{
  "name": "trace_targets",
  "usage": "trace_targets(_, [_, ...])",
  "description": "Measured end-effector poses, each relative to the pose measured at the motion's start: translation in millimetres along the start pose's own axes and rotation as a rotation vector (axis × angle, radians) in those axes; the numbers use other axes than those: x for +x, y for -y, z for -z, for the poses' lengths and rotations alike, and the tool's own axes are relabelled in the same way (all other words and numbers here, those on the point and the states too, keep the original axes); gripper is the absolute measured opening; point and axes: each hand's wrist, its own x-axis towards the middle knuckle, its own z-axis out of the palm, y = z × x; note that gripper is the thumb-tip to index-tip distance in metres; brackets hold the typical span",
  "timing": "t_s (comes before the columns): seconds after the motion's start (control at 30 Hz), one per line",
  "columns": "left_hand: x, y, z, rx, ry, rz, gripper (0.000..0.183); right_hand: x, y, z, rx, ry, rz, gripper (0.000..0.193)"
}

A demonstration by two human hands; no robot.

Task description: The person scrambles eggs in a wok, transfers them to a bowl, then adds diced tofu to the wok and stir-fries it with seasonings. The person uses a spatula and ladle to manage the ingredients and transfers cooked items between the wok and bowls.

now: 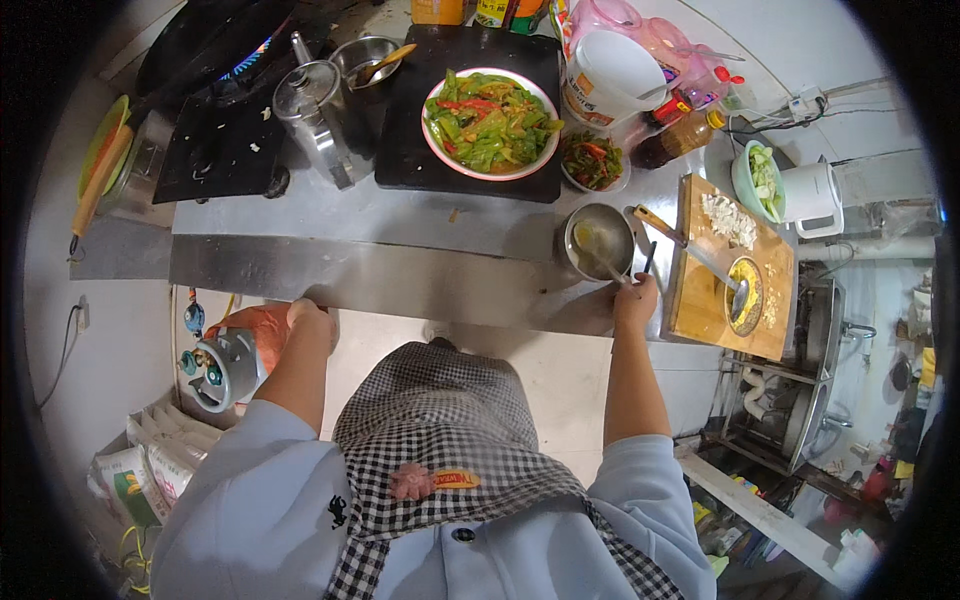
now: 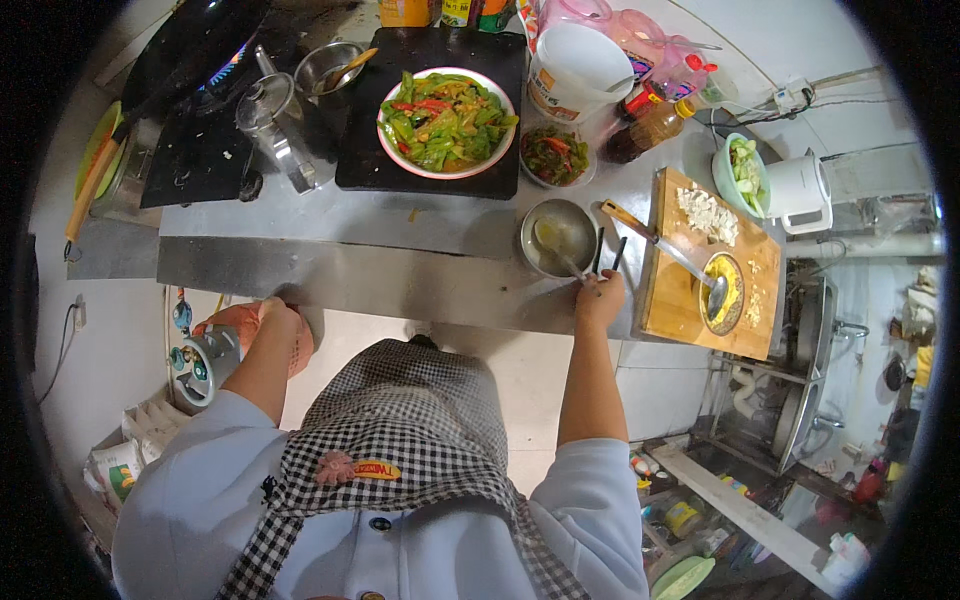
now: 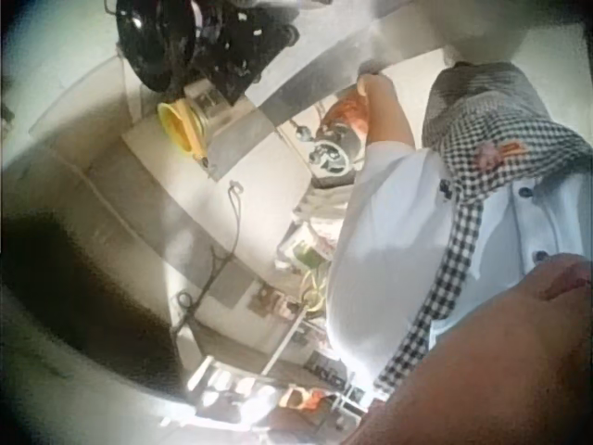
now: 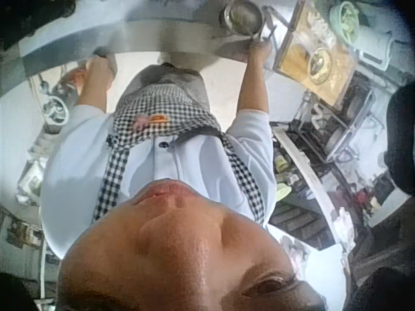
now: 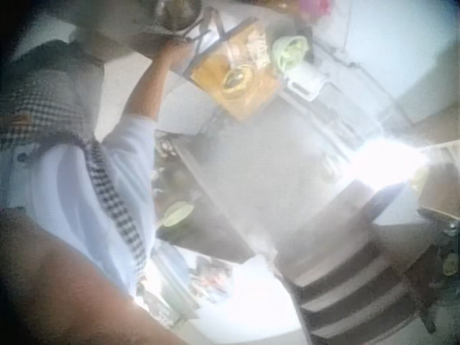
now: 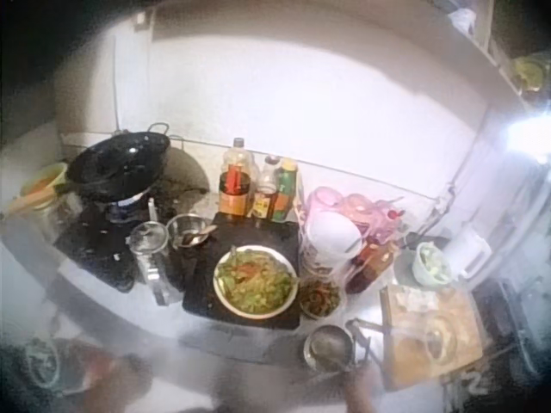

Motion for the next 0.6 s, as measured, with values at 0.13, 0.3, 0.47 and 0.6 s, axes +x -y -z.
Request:
trace_targets(0.13, [-17.0,30.4,-6.4,-0.263,-0.070,0.018,0.035,5.0,11.5,7.9,-0.239,-0.187,0.272,0.049])
trace_targets(0.3, [-52.7,56.7,-21.3,0.292,-0.223,-0.110,0.036,18.8,17.7,1.6,-0.387,-0.183,0.084,0.050])
trace_targets(0.47, [-66.9,56.5,-32.4,0.565,-0.331,-0.115,0.037,17.3,-3.3,25.9,-0.118,0.110,-0.091,0.028])
trace_targets(0.6, [-48.1,56.0,-35.2,0.787,-0.372,-0.088,0.039,-6.5,-25.0,40.0,-0.246,0.079,-0.172,0.022])
